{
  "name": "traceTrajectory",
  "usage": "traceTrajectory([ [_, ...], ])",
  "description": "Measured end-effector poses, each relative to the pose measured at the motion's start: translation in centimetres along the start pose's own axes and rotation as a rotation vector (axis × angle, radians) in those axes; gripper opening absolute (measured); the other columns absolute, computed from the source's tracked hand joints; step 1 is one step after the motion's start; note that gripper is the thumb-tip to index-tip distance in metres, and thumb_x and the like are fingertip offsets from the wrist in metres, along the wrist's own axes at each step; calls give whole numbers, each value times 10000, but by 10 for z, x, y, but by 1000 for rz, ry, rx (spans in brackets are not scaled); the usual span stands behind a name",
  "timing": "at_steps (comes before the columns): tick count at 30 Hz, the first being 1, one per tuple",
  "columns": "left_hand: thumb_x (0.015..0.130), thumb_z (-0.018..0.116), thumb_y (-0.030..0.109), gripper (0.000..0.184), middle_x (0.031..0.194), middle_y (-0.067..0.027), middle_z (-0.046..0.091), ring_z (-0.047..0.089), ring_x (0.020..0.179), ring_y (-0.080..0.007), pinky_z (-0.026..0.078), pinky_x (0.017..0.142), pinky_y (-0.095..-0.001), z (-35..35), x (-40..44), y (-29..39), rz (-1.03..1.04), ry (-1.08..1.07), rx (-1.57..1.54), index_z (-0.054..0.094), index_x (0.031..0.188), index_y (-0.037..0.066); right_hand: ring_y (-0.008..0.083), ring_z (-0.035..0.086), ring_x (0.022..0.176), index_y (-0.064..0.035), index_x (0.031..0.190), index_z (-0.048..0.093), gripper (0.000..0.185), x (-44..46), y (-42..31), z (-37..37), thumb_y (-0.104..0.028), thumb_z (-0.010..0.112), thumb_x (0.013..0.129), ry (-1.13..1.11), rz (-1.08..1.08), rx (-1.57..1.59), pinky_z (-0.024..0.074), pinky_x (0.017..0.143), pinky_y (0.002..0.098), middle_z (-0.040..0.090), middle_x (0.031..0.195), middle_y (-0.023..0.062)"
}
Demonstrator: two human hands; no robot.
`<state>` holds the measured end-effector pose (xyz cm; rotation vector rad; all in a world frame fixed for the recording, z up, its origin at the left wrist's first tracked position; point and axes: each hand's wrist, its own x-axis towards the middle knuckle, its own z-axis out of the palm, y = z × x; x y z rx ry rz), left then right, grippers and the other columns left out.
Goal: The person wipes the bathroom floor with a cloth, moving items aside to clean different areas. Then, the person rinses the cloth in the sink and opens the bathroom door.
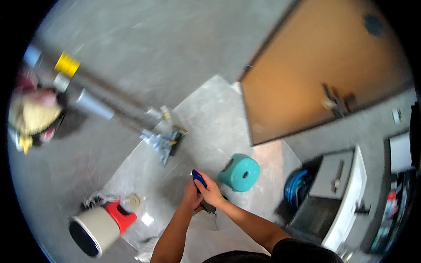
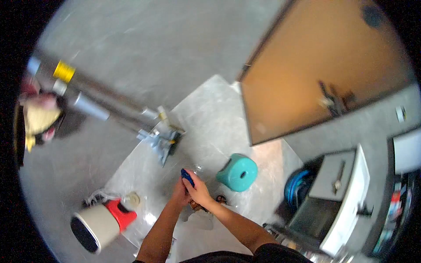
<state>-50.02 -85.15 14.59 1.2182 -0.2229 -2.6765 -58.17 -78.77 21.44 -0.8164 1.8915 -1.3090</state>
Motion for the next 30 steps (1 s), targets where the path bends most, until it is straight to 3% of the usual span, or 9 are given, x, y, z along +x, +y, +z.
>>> traceTrajectory([
  [5,1027,391,487,450,1087,-27,618,604,992,-181,516,868,-333,160,-15,-47,-168,-118,365,571,1139,90,225,589,1086,-24,1347,478,372,-35,-26,-130,-178,504,1009,332,16,80,450,945,317,616,1205,156],
  [8,1018,396,516,489,1152,-45,598,581,1057,-194,488,928,-346,243,-20,-110,-256,-353,424,550,1203,91,227,585,1097,-15,1332,492,361,-74,-22,-209,-185,496,1013,621,3,75,446,956,318,613,1209,165],
  [11,1012,400,530,512,1214,-55,574,550,1129,-203,452,984,-354,305,-20,-191,-405,-446,627,522,1267,103,203,572,1097,-2,1312,510,344,-128,-6,-287,-176,485,1017,861,-26,-7,439,967,312,619,1188,142],
  [14,1011,401,532,521,1227,-61,571,537,1160,-212,428,1014,-363,360,-32,-273,-550,-561,721,501,1312,118,312,609,1085,14,1267,541,328,-186,-10,-360,-182,480,1011,1044,-33,155,465,930,353,626,1171,200],
  [19,1016,442,462,441,1238,-78,590,567,1125,-216,433,1014,-389,440,-53,-415,-744,-744,787,533,1275,117,184,583,1031,6,1257,553,325,-291,2,-477,-207,472,1024,1356,-9,212,445,934,307,633,1135,103],
  [24,1019,489,343,362,1223,-74,594,578,1108,-199,470,984,-374,517,-67,-562,-752,-882,1041,525,1278,92,152,569,952,25,1235,555,322,-393,50,-602,-208,469,1030,1526,-45,357,462,866,294,632,1054,80],
  [28,1024,498,307,353,1198,-67,590,596,1067,-186,523,921,-339,561,-79,-681,-767,-899,1068,508,1284,68,126,542,1062,-3,1287,552,351,-465,54,-693,-226,491,1022,1727,-144,554,412,951,272,609,1172,56],
  [30,1029,485,309,351,1191,-64,594,604,1057,-198,523,924,-344,579,-79,-724,-745,-875,1097,512,1279,64,144,513,1195,-59,1361,516,413,-501,74,-726,-292,494,1021,1748,-161,655,363,1027,266,573,1292,27],
])
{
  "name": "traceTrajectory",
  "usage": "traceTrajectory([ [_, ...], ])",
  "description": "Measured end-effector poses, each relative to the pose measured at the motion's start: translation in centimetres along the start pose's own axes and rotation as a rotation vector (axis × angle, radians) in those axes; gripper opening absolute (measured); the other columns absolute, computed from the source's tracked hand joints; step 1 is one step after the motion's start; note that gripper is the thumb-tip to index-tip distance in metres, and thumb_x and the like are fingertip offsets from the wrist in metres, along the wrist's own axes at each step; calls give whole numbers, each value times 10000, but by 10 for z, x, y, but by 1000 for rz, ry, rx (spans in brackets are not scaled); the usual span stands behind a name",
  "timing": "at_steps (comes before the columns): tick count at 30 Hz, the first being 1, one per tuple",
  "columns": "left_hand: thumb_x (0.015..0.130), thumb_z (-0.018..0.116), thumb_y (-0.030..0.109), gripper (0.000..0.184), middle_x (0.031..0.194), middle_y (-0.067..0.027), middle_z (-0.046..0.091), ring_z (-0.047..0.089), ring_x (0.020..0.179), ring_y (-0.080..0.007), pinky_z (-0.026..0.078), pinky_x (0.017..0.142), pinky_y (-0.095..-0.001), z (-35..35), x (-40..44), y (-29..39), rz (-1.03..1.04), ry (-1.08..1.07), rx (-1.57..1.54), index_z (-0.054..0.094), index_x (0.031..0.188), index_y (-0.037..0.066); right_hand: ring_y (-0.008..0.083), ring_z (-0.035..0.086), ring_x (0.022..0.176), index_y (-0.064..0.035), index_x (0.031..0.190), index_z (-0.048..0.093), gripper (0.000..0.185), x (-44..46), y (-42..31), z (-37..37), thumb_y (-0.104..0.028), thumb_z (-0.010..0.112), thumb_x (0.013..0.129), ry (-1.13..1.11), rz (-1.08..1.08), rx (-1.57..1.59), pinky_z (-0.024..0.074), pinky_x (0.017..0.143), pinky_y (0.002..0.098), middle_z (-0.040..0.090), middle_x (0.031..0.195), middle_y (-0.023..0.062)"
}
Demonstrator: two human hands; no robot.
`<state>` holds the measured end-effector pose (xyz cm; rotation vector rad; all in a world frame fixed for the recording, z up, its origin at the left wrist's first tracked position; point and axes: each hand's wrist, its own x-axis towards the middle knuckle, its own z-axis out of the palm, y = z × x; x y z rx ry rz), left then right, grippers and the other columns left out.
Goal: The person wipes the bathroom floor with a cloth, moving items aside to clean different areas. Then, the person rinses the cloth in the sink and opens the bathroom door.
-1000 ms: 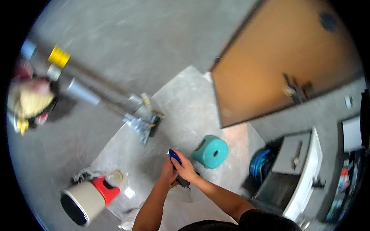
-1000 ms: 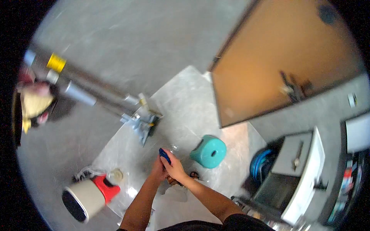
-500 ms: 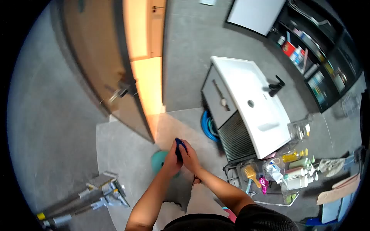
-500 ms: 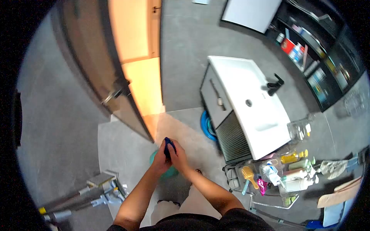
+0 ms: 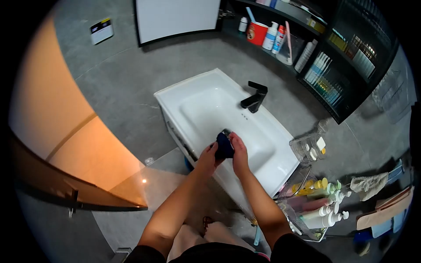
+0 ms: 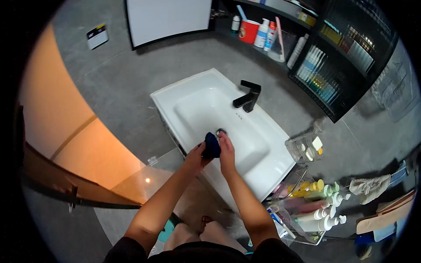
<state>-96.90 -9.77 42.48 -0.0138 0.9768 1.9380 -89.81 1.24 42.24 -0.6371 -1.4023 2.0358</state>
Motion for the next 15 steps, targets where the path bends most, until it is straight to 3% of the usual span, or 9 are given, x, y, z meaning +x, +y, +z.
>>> traceTrajectory([
  [3,1024,494,312,359,1207,-63,588,608,1059,-209,525,916,-351,-1,71,-13,-34,23,38,502,1286,65,129,453,1284,-112,1422,450,426,38,-21,-27,-256,478,1022,163,113,44,374,1029,295,526,1380,-18],
  [6,1001,525,365,377,1171,-64,603,592,1065,-199,522,876,-387,3,120,-16,-144,113,95,516,1285,116,136,467,1278,-128,1410,459,398,71,-33,-41,-229,459,1026,137,111,297,398,1016,310,524,1385,-14],
  [8,1003,516,370,392,1196,-71,589,587,1075,-217,522,879,-401,7,150,-14,-220,147,80,498,1308,124,177,525,1240,-113,1371,480,354,101,-41,-39,-191,434,1028,160,93,440,429,1005,339,550,1359,36],
  [11,958,611,281,416,1248,-75,549,566,1104,-234,522,886,-416,-3,193,-13,-311,116,97,476,1317,120,221,585,1177,-70,1301,506,301,149,-47,-33,-136,439,1016,169,49,651,483,970,366,590,1297,115],
  [15,920,684,235,438,1242,-65,542,559,1107,-222,510,899,-406,-16,253,-3,-387,1,125,476,1290,124,264,583,1179,-47,1269,500,280,210,-37,-23,-77,451,995,233,30,794,476,1010,388,592,1265,145],
])
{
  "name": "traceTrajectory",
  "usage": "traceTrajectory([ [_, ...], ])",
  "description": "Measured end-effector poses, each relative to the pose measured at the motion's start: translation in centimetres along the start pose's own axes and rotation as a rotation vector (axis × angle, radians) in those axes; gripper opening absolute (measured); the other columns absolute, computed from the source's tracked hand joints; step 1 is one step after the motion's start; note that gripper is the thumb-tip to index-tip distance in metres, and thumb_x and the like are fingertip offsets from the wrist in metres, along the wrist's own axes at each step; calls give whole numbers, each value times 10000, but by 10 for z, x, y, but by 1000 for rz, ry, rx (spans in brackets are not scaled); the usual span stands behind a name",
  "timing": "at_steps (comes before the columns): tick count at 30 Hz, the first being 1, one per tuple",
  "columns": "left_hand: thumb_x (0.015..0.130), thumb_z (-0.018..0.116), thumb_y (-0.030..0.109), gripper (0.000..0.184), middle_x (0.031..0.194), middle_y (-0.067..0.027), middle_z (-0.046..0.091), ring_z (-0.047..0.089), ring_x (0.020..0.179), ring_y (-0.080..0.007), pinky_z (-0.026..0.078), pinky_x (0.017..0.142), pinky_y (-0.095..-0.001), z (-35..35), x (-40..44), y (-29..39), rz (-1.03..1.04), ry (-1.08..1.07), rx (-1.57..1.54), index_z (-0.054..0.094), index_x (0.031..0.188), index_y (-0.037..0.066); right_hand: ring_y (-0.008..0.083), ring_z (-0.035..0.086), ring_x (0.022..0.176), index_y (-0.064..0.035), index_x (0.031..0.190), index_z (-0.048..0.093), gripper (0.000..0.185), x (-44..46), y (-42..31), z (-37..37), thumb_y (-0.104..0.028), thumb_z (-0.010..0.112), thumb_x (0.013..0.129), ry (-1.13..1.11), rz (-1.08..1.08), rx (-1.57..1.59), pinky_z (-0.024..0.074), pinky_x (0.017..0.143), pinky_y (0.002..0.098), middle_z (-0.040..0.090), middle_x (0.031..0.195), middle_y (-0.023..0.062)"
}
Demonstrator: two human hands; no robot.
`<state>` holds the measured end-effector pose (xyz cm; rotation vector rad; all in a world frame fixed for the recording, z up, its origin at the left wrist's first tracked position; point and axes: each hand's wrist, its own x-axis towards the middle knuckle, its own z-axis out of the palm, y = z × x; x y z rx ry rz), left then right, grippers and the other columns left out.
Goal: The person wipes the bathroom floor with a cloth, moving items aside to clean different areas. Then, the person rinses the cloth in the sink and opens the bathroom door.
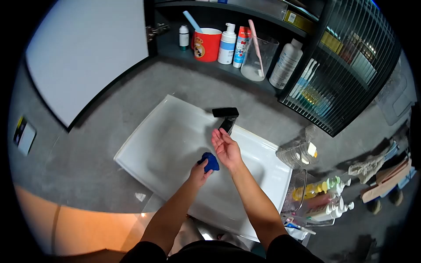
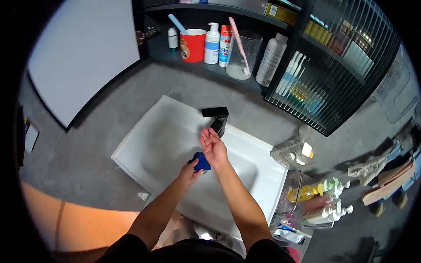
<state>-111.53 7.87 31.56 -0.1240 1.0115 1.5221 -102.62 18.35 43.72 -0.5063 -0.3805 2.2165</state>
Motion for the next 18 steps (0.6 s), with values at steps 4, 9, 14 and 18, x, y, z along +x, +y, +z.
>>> traceTrajectory([
  [4,939,663,278,406,1212,-57,552,564,1094,-207,493,918,-391,6,18,38,-42,-116,69,471,1266,132,280,566,1204,0,1238,488,264,33,-5,21,-16,427,982,-46,-83,123,465,1039,400,571,1281,166],
  [9,944,654,302,410,1178,-50,584,591,1042,-208,500,888,-380,9,36,62,-143,-98,189,464,1275,151,292,532,1253,43,1343,420,377,15,-22,53,42,401,967,-116,-135,165,449,1074,395,530,1343,196],
  [14,940,654,320,442,1188,-59,601,620,1027,-211,530,843,-352,-11,49,70,-294,-325,276,457,1299,152,186,569,1172,-77,1320,533,385,-25,-21,-17,-270,561,989,182,-155,-813,484,957,331,569,1299,82],
  [18,934,664,278,446,1172,-67,612,636,1006,-194,544,799,-304,-6,41,73,-431,-530,268,461,1309,147,147,606,990,-129,1291,559,483,-29,22,-83,-432,649,926,471,145,-847,490,877,362,632,1122,16],
])
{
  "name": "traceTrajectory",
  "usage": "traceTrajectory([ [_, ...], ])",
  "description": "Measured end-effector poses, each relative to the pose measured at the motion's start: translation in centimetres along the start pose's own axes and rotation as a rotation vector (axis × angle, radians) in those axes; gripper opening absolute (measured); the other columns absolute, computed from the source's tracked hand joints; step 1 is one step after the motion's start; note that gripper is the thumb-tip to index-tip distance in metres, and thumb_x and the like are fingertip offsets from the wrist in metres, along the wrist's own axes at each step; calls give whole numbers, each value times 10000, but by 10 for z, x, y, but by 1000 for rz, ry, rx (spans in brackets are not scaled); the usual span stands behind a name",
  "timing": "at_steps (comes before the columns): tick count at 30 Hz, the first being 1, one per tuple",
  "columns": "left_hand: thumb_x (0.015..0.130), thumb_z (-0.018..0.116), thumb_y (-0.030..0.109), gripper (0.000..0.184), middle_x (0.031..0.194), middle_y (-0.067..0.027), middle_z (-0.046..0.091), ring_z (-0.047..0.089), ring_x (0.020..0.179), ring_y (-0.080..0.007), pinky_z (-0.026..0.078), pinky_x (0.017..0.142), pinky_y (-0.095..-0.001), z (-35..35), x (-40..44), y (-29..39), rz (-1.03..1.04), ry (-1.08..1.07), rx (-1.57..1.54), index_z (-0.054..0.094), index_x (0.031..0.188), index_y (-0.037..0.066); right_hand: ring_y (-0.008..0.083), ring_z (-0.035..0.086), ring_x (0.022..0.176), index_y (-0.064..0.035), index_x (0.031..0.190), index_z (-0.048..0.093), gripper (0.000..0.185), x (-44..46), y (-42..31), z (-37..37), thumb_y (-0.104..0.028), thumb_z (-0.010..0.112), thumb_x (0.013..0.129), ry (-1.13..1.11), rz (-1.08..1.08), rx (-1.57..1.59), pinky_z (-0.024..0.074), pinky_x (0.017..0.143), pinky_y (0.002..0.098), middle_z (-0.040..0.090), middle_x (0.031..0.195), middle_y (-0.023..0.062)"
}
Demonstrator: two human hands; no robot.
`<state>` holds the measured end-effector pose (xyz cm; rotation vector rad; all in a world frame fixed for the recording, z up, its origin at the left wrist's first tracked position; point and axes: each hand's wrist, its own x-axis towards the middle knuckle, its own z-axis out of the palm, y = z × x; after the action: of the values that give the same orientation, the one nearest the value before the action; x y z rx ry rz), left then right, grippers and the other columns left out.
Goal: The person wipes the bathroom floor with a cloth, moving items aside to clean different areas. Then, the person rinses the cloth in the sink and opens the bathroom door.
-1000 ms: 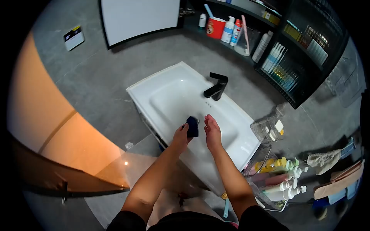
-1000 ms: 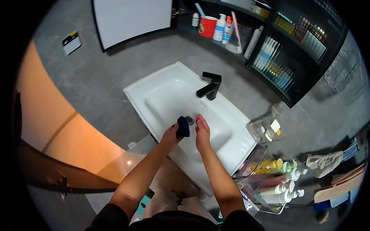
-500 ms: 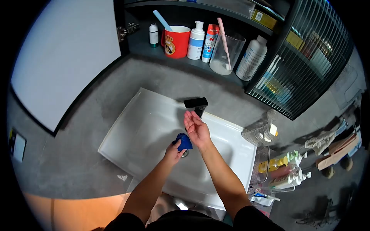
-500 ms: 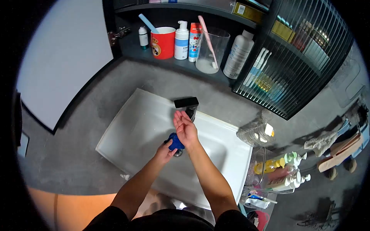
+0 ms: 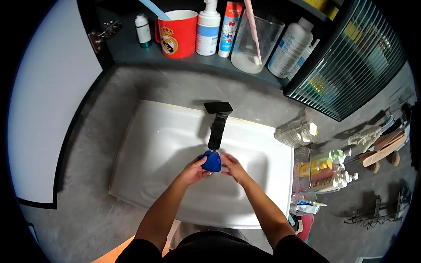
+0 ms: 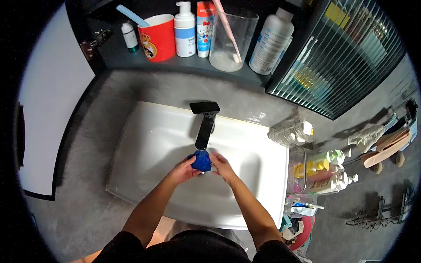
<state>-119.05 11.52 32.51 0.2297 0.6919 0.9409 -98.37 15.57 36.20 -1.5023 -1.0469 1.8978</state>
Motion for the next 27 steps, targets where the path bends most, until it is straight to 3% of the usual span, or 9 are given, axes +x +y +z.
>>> traceTrajectory([
  [2,928,665,213,336,1137,-79,615,645,962,-188,546,738,-313,5,4,-3,84,168,217,531,1218,111,131,602,927,-114,1163,612,348,10,7,6,-297,727,891,-81,153,204,504,802,330,633,1093,16],
  [6,847,714,82,193,1094,-71,627,646,867,-220,528,698,-333,-37,30,-15,289,438,715,635,1022,96,148,590,823,-73,826,615,205,52,46,3,4,786,744,120,-318,52,489,720,295,626,986,45],
  [9,751,759,60,219,1046,-77,623,620,873,-279,505,741,-371,-42,20,-15,812,502,1315,646,933,106,238,602,846,-55,832,594,223,40,42,-5,51,746,708,300,-965,-596,495,732,319,608,945,71],
  [10,698,777,66,286,1009,-104,605,591,955,-334,487,826,-401,-36,5,-8,773,439,1578,632,938,122,322,597,934,-68,901,626,262,29,40,-10,57,714,689,233,-913,-786,501,784,350,597,971,105],
  [14,725,792,155,310,1129,-126,622,583,1098,-342,480,890,-390,-66,10,-15,652,459,1413,647,990,89,316,596,1018,-115,1034,657,320,34,55,-18,-51,745,733,293,-677,-794,502,845,383,607,1034,93],
  [17,747,796,184,345,1141,-129,639,636,1013,-332,506,852,-390,-62,27,-22,486,528,1182,646,1031,59,253,607,931,-86,1088,641,340,53,59,5,-82,750,766,156,-759,-738,509,779,344,603,1074,91],
  [21,785,775,141,302,995,-120,671,669,827,-262,533,775,-355,-51,24,-15,336,426,1363,635,1029,32,264,621,778,-59,957,664,193,57,47,18,-40,714,772,99,-398,-854,499,679,340,635,865,82],
  [23,811,750,99,247,928,-101,678,661,772,-198,530,734,-323,-42,14,-8,533,417,1302,632,1014,26,315,639,740,-61,837,617,103,57,45,10,4,656,767,174,-597,-725,500,646,390,615,769,114],
  [27,868,691,56,137,866,-41,659,627,787,-116,504,711,-267,-67,-3,8,472,283,971,625,980,14,300,598,667,-64,790,565,126,34,29,-19,6,666,761,241,-772,-694,469,587,380,574,771,108],
])
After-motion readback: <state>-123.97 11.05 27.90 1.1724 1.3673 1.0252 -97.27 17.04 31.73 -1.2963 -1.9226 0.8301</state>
